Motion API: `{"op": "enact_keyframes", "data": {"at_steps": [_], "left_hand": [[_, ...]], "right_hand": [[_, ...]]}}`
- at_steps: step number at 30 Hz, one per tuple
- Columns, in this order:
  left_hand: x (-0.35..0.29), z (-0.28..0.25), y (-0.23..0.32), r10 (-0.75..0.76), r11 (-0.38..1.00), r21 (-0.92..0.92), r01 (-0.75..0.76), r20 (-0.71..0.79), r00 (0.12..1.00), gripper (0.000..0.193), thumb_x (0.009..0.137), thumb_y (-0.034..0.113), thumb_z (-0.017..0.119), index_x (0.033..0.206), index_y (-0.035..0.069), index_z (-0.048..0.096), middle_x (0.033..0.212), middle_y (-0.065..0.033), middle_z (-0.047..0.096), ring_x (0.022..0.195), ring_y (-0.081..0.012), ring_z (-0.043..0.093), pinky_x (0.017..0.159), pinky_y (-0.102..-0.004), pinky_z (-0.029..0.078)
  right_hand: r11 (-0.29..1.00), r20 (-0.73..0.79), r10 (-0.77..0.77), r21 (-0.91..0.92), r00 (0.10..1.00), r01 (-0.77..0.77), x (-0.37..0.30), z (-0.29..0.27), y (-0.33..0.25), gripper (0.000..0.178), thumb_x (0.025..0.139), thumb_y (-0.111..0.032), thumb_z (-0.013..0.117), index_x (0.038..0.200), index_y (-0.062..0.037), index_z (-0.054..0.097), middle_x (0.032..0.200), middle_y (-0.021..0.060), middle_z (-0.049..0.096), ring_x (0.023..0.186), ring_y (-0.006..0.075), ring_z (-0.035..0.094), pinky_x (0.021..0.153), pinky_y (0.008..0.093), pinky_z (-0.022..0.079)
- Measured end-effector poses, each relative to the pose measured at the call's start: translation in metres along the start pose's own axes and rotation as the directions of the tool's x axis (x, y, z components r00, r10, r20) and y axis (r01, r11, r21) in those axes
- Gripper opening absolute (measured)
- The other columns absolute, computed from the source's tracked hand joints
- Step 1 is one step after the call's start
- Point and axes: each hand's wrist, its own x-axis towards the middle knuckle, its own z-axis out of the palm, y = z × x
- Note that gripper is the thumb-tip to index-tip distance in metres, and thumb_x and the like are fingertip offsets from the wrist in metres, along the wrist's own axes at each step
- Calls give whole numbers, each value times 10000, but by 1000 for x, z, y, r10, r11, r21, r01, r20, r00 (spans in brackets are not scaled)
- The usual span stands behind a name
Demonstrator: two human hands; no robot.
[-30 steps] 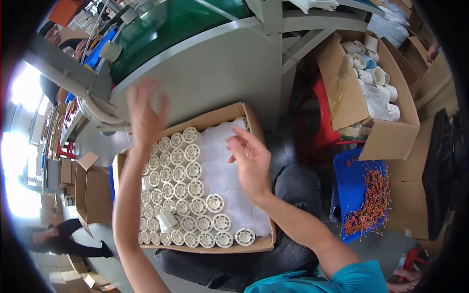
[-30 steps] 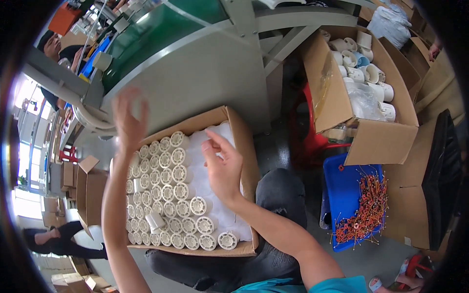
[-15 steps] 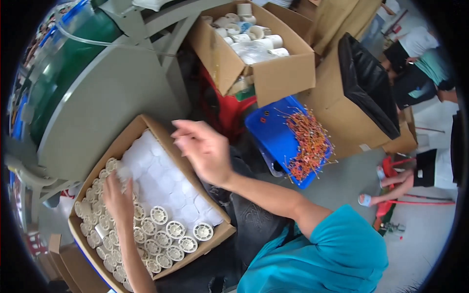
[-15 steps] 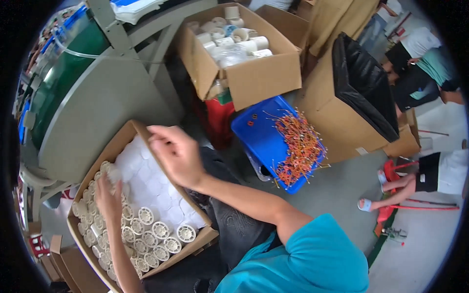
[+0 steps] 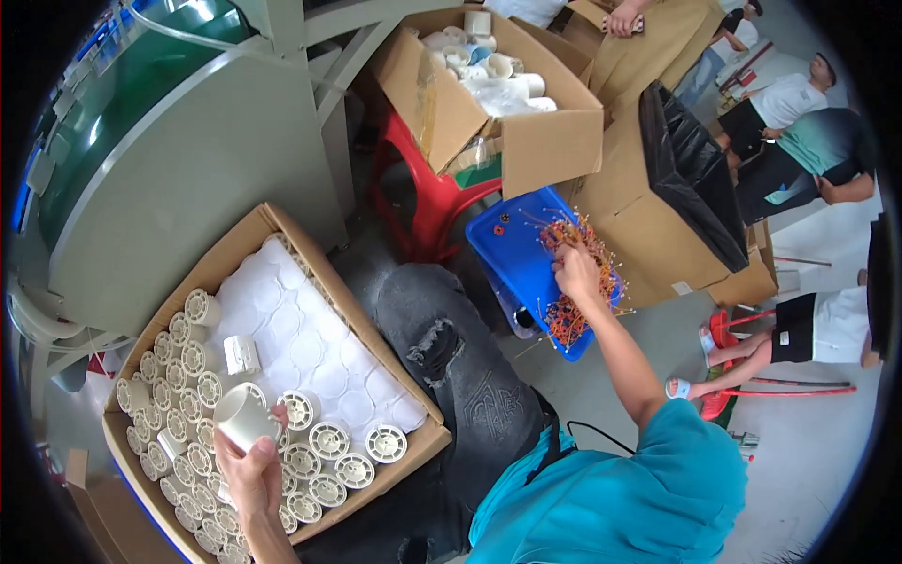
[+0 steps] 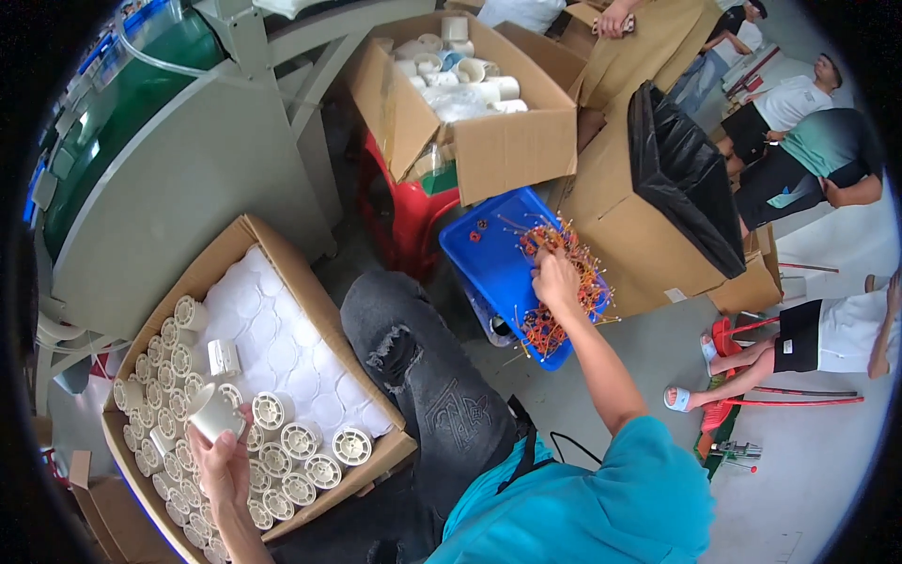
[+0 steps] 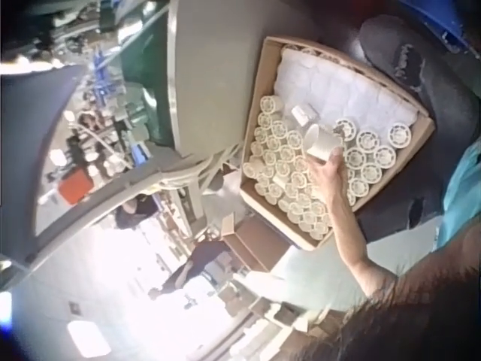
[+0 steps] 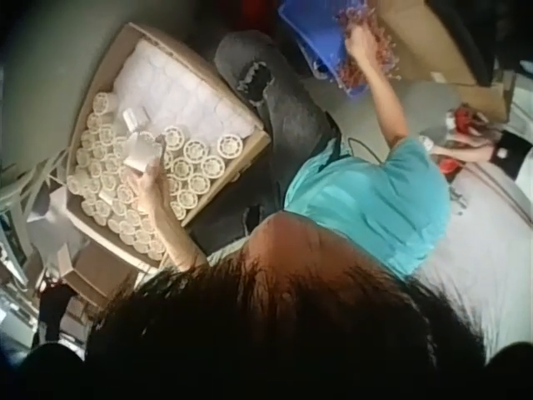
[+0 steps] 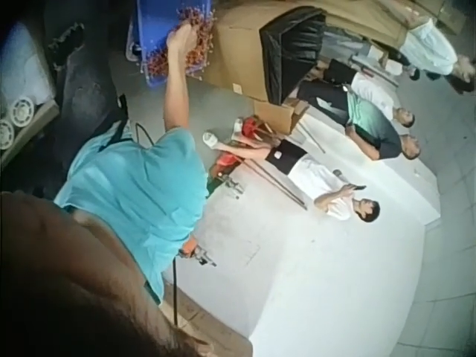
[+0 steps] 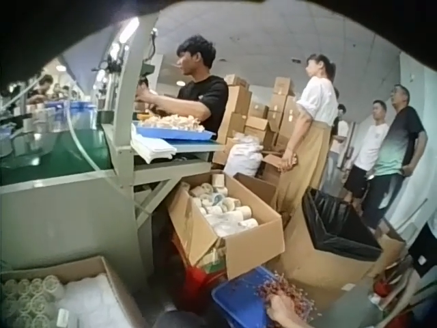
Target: The person assembles small electrical components into plastic light housing units by hand, taking components from a component tray and wiring from a cardboard box.
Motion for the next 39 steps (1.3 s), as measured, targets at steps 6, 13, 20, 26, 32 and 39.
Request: {"op": "enact_keyframes", "data": {"at_steps": [6, 13, 20, 26, 32, 39], "left_hand": [[-12, -20, -1, -11, 999, -43, 12, 17, 1000, 719, 696, 76, 827, 1304, -3, 451, 1178, -107, 515, 980, -223, 596, 863, -324, 530], [-11, -19, -4, -54, 997, 51, 51, 55, 997, 562, 848, 71, 714, 1345, 5, 459, 1223, -126, 567, 1102, -255, 567, 1024, -439, 457], [-8, -12, -2, -20, 987, -159, 39, 119, 993, 556, 902, 114, 652, 1399, 10, 426, 1300, -161, 544, 1175, -273, 537, 1028, -445, 457], [-6, -25, -12, -34, 998, 63, 30, 58, 998, 579, 873, 31, 669, 1388, -3, 407, 1245, -123, 560, 1138, -254, 550, 992, -413, 463], [-22, -11, 1, 60, 908, 369, -197, 350, 935, 623, 829, 284, 750, 1323, 6, 493, 1246, -139, 573, 1105, -236, 565, 902, -368, 458], [-15, 3, 10, 127, 884, 394, -253, 318, 940, 672, 880, 308, 697, 1396, -24, 422, 1262, -177, 573, 1079, -267, 596, 896, -387, 480]], "right_hand": [[979, -114, -17, 198, 993, 40, -3, 13, 0, 102, 771, -46, 603, 817, -80, 688, 1010, 213, 640, 902, 414, 660, 779, 511, 538], [965, -248, -63, 234, 967, 123, -5, 7, 3, 91, 804, -128, 657, 841, -47, 675, 898, 166, 669, 807, 365, 668, 720, 466, 532], [599, -554, 427, 765, 715, 235, 13, -16, 2, 56, 915, -35, 615, 892, -19, 566, 713, 29, 621, 649, 73, 566, 598, 248, 468], [602, -491, 362, 772, 793, 204, 11, -40, -7, 32, 929, -32, 617, 910, -7, 615, 759, 23, 647, 682, 65, 590, 614, 241, 497], [181, -161, -360, 954, 919, 238, -51, -83, -151, 69, 909, -34, 634, 971, -9, 653, 851, 60, 682, 744, 115, 659, 676, 268, 541], [90, 44, -975, 975, 219, 205, -118, -78, -334, 503, 865, -2, 630, 1244, -51, 302, 763, 138, 639, 687, 279, 633, 625, 403, 465]]}}
